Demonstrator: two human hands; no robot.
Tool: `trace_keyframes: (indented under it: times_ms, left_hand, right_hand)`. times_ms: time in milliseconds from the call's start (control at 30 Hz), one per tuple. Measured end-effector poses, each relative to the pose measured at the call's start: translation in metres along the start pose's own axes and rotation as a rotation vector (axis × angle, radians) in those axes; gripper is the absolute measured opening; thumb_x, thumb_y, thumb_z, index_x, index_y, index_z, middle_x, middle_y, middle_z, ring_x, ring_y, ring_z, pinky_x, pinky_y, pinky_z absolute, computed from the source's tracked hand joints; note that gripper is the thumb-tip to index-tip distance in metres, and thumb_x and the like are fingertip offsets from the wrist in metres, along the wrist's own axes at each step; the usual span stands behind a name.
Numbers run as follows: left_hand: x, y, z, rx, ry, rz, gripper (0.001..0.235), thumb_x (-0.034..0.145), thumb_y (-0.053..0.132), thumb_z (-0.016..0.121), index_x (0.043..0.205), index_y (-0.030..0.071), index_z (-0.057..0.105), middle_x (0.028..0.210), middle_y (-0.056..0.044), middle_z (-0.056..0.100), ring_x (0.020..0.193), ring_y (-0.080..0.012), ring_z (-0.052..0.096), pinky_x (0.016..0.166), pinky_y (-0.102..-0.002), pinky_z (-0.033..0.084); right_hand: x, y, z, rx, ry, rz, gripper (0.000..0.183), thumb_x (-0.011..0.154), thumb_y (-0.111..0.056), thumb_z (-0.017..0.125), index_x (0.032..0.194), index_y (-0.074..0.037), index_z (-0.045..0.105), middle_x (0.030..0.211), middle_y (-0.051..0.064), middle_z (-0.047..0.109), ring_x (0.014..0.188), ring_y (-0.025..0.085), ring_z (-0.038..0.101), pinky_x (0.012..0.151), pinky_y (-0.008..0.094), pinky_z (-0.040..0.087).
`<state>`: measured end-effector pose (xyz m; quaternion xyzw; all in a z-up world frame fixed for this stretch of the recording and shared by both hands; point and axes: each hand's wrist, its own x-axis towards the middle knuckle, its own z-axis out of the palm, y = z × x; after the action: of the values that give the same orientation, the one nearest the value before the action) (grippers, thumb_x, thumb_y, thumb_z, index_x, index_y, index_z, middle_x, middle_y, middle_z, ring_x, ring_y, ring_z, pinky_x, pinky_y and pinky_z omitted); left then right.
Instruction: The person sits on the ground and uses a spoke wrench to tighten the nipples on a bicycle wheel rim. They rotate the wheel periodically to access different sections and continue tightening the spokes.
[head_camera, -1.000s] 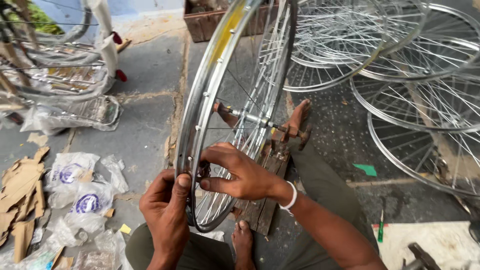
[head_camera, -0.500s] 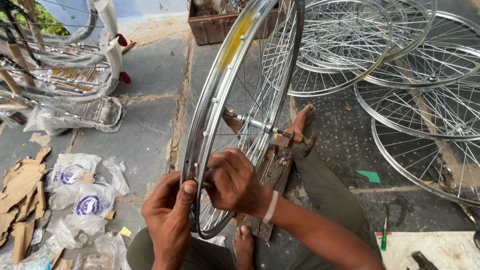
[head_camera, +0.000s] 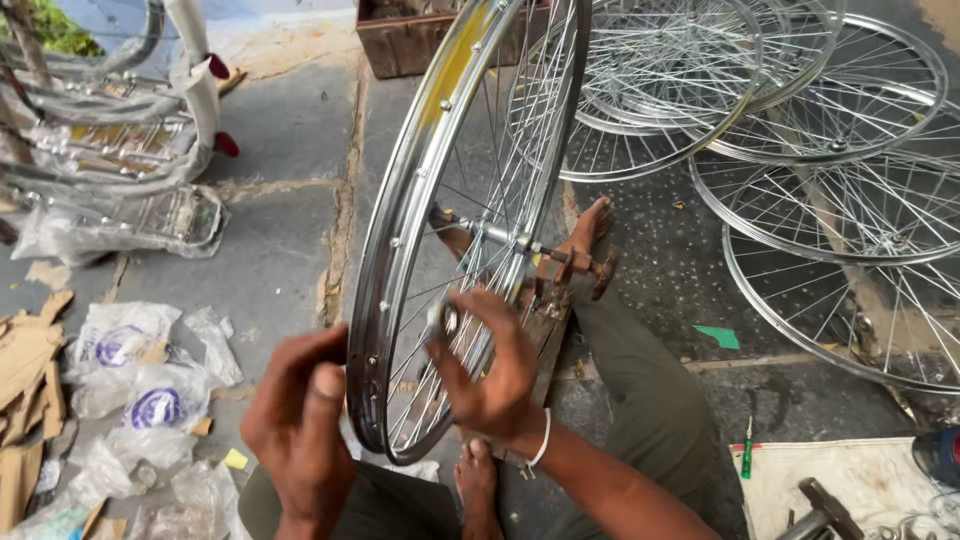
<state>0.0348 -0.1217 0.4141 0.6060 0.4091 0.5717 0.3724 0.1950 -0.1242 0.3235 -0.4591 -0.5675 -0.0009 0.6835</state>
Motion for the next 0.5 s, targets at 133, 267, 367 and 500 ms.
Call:
trace_keyframes:
  times_ms: [133,267,367,500]
  left_hand:
    - [0.008,-0.011,0.01,-0.08,0.014,-0.186,0.023,0.102,0.02,0.07,0.1,-0.002,0.064,0.081,0.001,0.059,0.069,-0.0049,0.05,0.058,-0.022,0.04]
    - [-0.001,-0.024,0.01,-0.036,0.005,-0.231,0.022,0.098,0.023,0.07,0.098,0.001,0.069,0.075,0.004,0.06,0.064,-0.003,0.049,0.054,-0.021,0.036]
    - [-0.011,-0.032,0.007,-0.069,0.001,-0.25,0.023,0.099,0.022,0.07,0.097,0.0,0.07,0.073,0.004,0.058,0.062,-0.0031,0.047,0.053,-0.021,0.034]
    - [-0.006,-0.031,0.004,-0.094,-0.022,-0.16,0.024,0.101,0.021,0.071,0.096,-0.003,0.07,0.081,0.003,0.059,0.068,-0.0031,0.046,0.057,-0.021,0.034]
  right_hand:
    - [0.025,-0.015,-0.006,0.253,-0.244,0.221,0.035,0.097,-0.014,0.076,0.129,-0.005,0.066,0.125,0.013,0.073,0.121,0.028,0.072,0.107,0.037,0.056]
    - [0.066,-0.011,-0.018,0.474,-0.692,0.203,0.039,0.091,-0.01,0.075,0.128,-0.004,0.068,0.112,0.012,0.073,0.109,0.029,0.067,0.102,0.041,0.048]
    - [0.072,0.001,-0.02,0.654,-0.922,0.3,0.036,0.094,-0.012,0.074,0.129,-0.006,0.067,0.107,0.009,0.073,0.102,0.025,0.068,0.097,0.04,0.051]
    - [0.053,0.008,-0.001,0.367,-0.766,0.047,0.04,0.091,-0.012,0.073,0.128,-0.004,0.061,0.109,0.007,0.069,0.102,0.024,0.067,0.095,0.041,0.053]
